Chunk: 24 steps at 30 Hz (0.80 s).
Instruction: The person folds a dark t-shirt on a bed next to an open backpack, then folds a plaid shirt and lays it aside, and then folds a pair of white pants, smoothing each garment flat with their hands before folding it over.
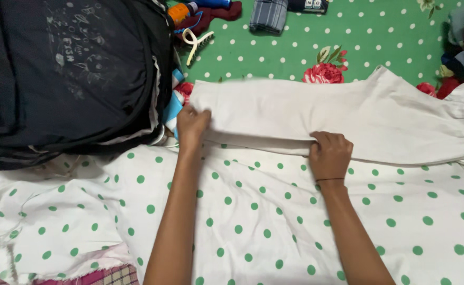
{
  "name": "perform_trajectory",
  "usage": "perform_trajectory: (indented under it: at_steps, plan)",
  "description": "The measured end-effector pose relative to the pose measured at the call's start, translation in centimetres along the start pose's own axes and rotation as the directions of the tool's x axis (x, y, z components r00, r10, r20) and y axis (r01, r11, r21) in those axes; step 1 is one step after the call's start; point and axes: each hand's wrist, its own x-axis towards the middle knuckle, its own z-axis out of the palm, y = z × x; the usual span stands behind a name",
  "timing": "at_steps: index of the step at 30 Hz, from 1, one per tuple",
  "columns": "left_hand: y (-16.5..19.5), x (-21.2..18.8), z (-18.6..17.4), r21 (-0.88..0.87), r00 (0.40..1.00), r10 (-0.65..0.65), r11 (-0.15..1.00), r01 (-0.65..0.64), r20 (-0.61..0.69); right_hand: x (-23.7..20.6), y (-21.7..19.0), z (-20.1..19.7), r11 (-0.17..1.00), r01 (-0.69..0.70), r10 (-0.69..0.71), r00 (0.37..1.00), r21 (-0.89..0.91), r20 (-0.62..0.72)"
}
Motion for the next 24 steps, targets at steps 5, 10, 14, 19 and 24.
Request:
perform_trajectory:
  at_steps: [5,10,14,19,24]
  plan:
    - [-0.1,-1.5,0.0,0.268,0.98,0.155,0.956,-0.117,-0.126,-0.8,0.7,0.6,0.998,0.057,-0.057,0.997,-0.008,-0.054]
    - [1.6,-2.8,-0.1,0.446,0.832,0.546,0.771,-0.454,-0.096,-1.0,0.5,-0.3,0.999,0.039,-0.038,0.993,0.007,-0.116]
    - [1.2,-2.4,-0.2,0.609,0.887,0.461,0.702,-0.369,0.006,-1.2,-0.1,-0.9,0.999,0.023,-0.022,0.999,0.025,-0.034]
    - [1.1,-1.7,0.2,0.669,0.837,0.547,0.616,-0.416,0.016,-1.0,-0.3,-1.6,0.998,0.051,-0.05,0.998,0.036,-0.047]
    - [1.8,-1.8,-0.2,0.709,0.942,0.322,0.641,-0.293,0.098,-1.0,-0.3,-2.3,0.997,0.02,-0.02,1.0,0.078,0.004]
